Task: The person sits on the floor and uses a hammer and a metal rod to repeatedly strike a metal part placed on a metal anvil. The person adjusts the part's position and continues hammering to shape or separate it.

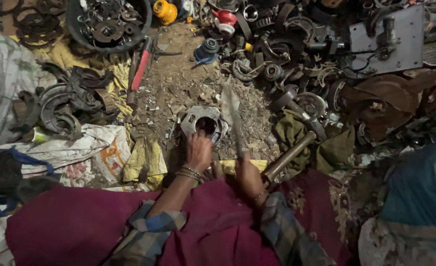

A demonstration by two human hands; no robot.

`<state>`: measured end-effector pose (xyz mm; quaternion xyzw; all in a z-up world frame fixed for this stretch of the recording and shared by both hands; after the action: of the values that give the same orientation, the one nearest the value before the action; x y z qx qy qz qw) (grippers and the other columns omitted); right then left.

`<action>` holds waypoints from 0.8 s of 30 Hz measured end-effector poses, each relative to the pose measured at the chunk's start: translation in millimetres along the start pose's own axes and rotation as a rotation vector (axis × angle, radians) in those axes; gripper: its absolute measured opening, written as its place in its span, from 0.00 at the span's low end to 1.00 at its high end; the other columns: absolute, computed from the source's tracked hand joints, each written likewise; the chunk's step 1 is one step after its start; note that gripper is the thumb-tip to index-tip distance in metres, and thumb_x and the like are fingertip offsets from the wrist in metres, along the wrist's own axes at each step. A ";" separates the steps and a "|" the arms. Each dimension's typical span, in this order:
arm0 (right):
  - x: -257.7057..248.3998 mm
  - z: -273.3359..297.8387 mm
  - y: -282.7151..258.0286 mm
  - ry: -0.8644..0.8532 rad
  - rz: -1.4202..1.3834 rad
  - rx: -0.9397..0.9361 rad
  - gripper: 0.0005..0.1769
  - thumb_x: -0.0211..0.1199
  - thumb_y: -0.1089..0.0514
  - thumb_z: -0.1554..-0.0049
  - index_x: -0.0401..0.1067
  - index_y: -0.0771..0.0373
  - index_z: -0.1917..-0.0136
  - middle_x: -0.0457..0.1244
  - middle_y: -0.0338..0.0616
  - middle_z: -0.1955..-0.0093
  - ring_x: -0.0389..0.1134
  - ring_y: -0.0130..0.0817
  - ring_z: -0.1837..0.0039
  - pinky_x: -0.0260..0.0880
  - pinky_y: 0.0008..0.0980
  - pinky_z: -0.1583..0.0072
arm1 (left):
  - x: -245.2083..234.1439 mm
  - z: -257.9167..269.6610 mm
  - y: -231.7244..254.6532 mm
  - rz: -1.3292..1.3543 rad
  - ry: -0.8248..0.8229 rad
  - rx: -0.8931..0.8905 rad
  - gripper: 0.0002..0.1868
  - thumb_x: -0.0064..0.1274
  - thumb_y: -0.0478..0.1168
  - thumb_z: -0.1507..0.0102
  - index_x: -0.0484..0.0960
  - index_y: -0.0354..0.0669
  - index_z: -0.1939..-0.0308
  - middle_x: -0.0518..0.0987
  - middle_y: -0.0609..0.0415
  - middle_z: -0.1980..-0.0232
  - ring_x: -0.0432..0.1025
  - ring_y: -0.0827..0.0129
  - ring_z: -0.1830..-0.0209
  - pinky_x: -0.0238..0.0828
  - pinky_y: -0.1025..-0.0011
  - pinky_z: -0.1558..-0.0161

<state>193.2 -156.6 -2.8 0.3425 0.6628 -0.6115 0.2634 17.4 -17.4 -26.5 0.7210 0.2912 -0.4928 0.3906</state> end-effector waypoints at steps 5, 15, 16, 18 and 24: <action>6.4 -7.8 -1.5 -0.047 0.070 0.078 0.30 0.61 0.53 0.39 0.52 0.67 0.32 0.67 0.64 0.61 0.68 0.67 0.60 0.66 0.59 0.58 | -20.4 -11.6 -0.5 -0.035 -0.030 -0.002 0.07 0.53 0.38 0.45 0.85 0.46 0.65 0.77 0.46 0.57 0.71 0.52 0.50 0.61 0.52 0.44; 21.1 -5.9 16.1 -0.041 0.127 0.340 0.34 0.62 0.54 0.46 0.54 0.70 0.32 0.68 0.67 0.61 0.69 0.67 0.59 0.68 0.60 0.57 | -15.4 -6.6 2.0 0.008 -0.060 0.002 0.07 0.56 0.38 0.48 0.85 0.46 0.67 0.78 0.46 0.57 0.72 0.54 0.49 0.63 0.55 0.43; 19.5 -7.6 16.0 -0.141 0.186 0.243 0.42 0.64 0.57 0.50 0.49 0.76 0.30 0.67 0.68 0.62 0.69 0.68 0.59 0.68 0.60 0.57 | -16.8 -7.3 3.6 0.012 -0.052 0.013 0.08 0.56 0.38 0.48 0.85 0.46 0.66 0.77 0.46 0.58 0.71 0.53 0.50 0.63 0.54 0.44; 16.0 -15.9 14.7 -0.118 0.142 0.313 0.24 0.60 0.54 0.40 0.57 0.69 0.37 0.68 0.66 0.60 0.69 0.67 0.57 0.66 0.60 0.55 | -20.2 -13.2 2.3 0.005 -0.054 0.023 0.07 0.56 0.39 0.48 0.85 0.46 0.66 0.77 0.45 0.57 0.71 0.52 0.50 0.63 0.54 0.46; 17.7 -6.3 11.8 0.288 -0.018 0.203 0.16 0.57 0.55 0.38 0.62 0.65 0.41 0.66 0.68 0.60 0.68 0.69 0.59 0.66 0.59 0.59 | -9.5 -2.6 -3.7 0.052 0.114 0.080 0.09 0.57 0.39 0.51 0.85 0.44 0.67 0.78 0.44 0.58 0.72 0.51 0.51 0.63 0.54 0.47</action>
<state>191.8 -147.8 -23.1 0.4456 0.6316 -0.6222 0.1242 12.4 -13.6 -18.1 0.7702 0.2742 -0.4520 0.3568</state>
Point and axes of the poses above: each hand's wrist, its own z-axis away from the middle knuckle, its own x-axis out of the palm, y = z × x, the point moved 1 cm from there along -z, towards the middle knuckle
